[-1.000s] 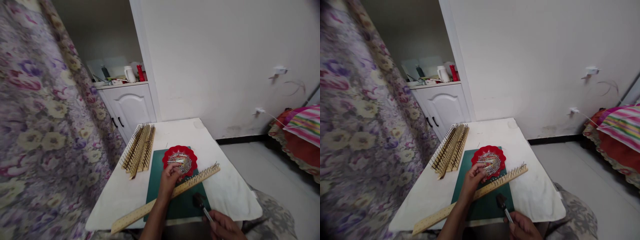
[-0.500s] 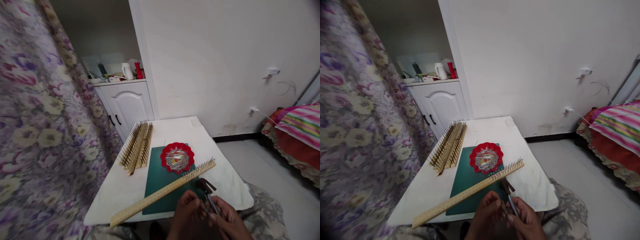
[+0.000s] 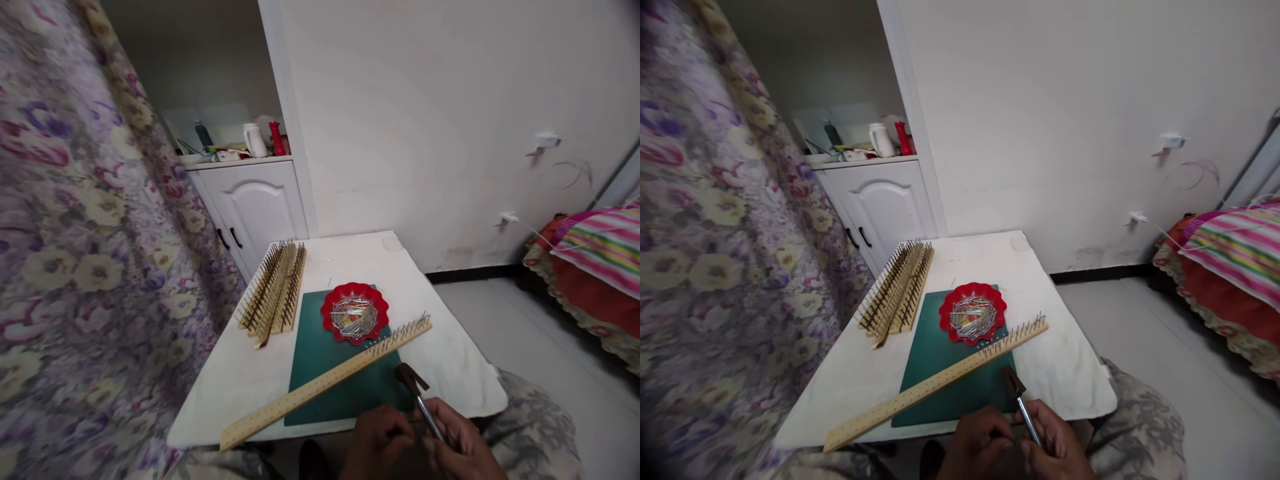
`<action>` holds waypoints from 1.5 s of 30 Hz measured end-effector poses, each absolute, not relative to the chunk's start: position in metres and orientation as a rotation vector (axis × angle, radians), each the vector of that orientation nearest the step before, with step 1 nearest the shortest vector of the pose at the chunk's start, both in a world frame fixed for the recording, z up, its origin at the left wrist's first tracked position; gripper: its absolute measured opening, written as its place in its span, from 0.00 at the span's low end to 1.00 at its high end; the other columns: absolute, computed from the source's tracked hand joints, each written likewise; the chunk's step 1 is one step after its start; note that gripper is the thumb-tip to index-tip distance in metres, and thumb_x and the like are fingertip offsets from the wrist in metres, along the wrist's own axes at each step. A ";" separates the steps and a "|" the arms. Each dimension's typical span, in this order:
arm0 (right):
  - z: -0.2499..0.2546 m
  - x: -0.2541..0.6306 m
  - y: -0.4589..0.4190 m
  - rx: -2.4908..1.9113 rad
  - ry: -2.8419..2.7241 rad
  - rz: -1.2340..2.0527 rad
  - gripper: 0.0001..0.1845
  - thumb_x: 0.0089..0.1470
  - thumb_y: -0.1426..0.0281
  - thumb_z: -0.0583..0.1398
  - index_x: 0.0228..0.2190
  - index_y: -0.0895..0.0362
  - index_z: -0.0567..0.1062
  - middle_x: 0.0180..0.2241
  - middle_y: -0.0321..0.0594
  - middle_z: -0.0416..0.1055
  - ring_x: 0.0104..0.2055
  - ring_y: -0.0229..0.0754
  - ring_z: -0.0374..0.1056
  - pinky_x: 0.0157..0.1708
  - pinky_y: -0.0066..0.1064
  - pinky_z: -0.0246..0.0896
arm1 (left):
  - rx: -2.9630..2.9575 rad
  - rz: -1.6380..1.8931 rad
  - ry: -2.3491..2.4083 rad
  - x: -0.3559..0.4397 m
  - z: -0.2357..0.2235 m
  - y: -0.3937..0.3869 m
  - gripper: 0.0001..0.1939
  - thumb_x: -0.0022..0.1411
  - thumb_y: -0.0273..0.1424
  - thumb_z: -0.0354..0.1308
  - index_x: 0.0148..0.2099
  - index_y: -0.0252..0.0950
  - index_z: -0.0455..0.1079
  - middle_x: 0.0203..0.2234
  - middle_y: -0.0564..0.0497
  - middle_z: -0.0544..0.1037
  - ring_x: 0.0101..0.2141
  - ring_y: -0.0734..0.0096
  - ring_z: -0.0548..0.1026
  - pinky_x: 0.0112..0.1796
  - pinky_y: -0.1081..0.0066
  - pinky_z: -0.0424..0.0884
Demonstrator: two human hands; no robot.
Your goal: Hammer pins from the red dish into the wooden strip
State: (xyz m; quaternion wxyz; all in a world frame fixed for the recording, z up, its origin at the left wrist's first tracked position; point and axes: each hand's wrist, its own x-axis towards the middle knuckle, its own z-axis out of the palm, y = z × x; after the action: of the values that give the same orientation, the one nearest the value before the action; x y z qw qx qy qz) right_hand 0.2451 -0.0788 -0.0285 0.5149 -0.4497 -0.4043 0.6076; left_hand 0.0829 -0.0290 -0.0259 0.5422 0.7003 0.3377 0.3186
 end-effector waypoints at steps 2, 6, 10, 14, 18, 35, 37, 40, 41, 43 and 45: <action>-0.024 0.243 -0.080 -1.099 -0.980 1.462 0.17 0.44 0.57 0.63 0.34 0.53 0.70 0.15 0.25 0.58 0.17 0.33 0.55 0.23 0.28 0.58 | 1.898 0.727 0.767 0.081 -0.026 -0.029 0.07 0.58 0.30 0.55 0.32 0.38 0.74 0.30 0.47 0.76 0.34 0.66 0.72 0.35 0.71 0.63; -0.022 0.241 -0.079 -1.130 -1.001 1.428 0.18 0.44 0.56 0.63 0.34 0.54 0.71 0.16 0.27 0.61 0.18 0.35 0.57 0.23 0.28 0.58 | 2.142 0.687 0.779 0.080 -0.033 -0.028 0.07 0.54 0.25 0.56 0.33 0.40 0.74 0.31 0.46 0.76 0.35 0.63 0.72 0.35 0.69 0.63; -0.032 0.245 -0.079 -1.159 -1.017 1.435 0.20 0.47 0.54 0.61 0.37 0.55 0.70 0.15 0.27 0.63 0.15 0.33 0.53 0.17 0.25 0.50 | 1.925 0.853 1.030 0.076 -0.025 -0.018 0.06 0.52 0.24 0.56 0.29 0.39 0.73 0.25 0.49 0.75 0.28 0.68 0.71 0.29 0.73 0.62; -0.046 0.251 -0.078 -1.165 -1.045 1.458 0.23 0.48 0.52 0.59 0.40 0.55 0.67 0.15 0.27 0.63 0.12 0.30 0.46 0.15 0.23 0.42 | 1.655 1.061 1.323 0.075 -0.011 0.008 0.04 0.53 0.30 0.56 0.28 0.37 0.71 0.22 0.53 0.73 0.26 0.70 0.69 0.29 0.74 0.61; -0.049 0.250 -0.079 -1.109 -1.015 1.472 0.22 0.47 0.52 0.59 0.36 0.54 0.66 0.15 0.27 0.63 0.14 0.30 0.47 0.16 0.24 0.39 | 1.597 1.140 1.366 0.080 -0.012 0.032 0.05 0.54 0.32 0.56 0.29 0.37 0.71 0.23 0.54 0.72 0.26 0.71 0.68 0.29 0.75 0.62; -0.035 0.252 -0.081 -1.118 -0.980 1.497 0.20 0.44 0.52 0.62 0.30 0.55 0.68 0.19 0.29 0.63 0.17 0.32 0.53 0.18 0.24 0.45 | 1.659 1.171 1.392 0.083 -0.028 0.043 0.06 0.54 0.34 0.57 0.30 0.38 0.72 0.26 0.53 0.74 0.29 0.68 0.70 0.31 0.74 0.63; -0.035 0.251 -0.082 -1.118 -0.950 1.473 0.20 0.43 0.52 0.62 0.29 0.54 0.67 0.19 0.29 0.63 0.17 0.31 0.53 0.17 0.23 0.45 | 1.685 1.168 1.401 0.083 -0.029 0.043 0.06 0.55 0.34 0.56 0.30 0.38 0.72 0.26 0.53 0.74 0.29 0.68 0.70 0.31 0.74 0.63; -0.035 0.250 -0.084 -1.099 -0.926 1.475 0.19 0.43 0.53 0.63 0.28 0.54 0.67 0.19 0.29 0.65 0.16 0.31 0.53 0.16 0.22 0.43 | 1.737 1.166 1.409 0.083 -0.029 0.043 0.06 0.55 0.32 0.56 0.30 0.38 0.72 0.26 0.53 0.73 0.29 0.69 0.70 0.32 0.74 0.62; -0.034 0.250 -0.084 -1.094 -0.928 1.488 0.19 0.43 0.53 0.63 0.28 0.54 0.66 0.18 0.28 0.65 0.16 0.30 0.53 0.15 0.22 0.42 | 1.750 1.166 1.409 0.083 -0.029 0.044 0.06 0.55 0.32 0.56 0.30 0.38 0.72 0.26 0.53 0.72 0.29 0.70 0.70 0.31 0.74 0.62; -0.031 0.251 -0.083 -1.087 -0.947 1.521 0.18 0.45 0.54 0.63 0.28 0.54 0.66 0.16 0.27 0.65 0.14 0.29 0.52 0.15 0.22 0.41 | 1.754 1.168 1.410 0.083 -0.030 0.044 0.05 0.55 0.32 0.56 0.29 0.38 0.72 0.26 0.54 0.71 0.28 0.71 0.69 0.30 0.75 0.61; -0.024 0.251 -0.080 -1.084 -0.990 1.542 0.18 0.47 0.53 0.61 0.29 0.54 0.66 0.16 0.27 0.66 0.12 0.28 0.50 0.13 0.22 0.38 | 1.746 1.169 1.416 0.083 -0.030 0.045 0.05 0.55 0.32 0.56 0.29 0.38 0.72 0.26 0.54 0.71 0.27 0.71 0.68 0.29 0.75 0.60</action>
State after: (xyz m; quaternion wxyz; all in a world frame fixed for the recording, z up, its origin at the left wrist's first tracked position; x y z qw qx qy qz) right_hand 0.2514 -0.0796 -0.0242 0.4850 -0.4451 -0.4065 0.6335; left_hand 0.0833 0.0451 -0.0302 0.2991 0.6575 0.5332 0.4403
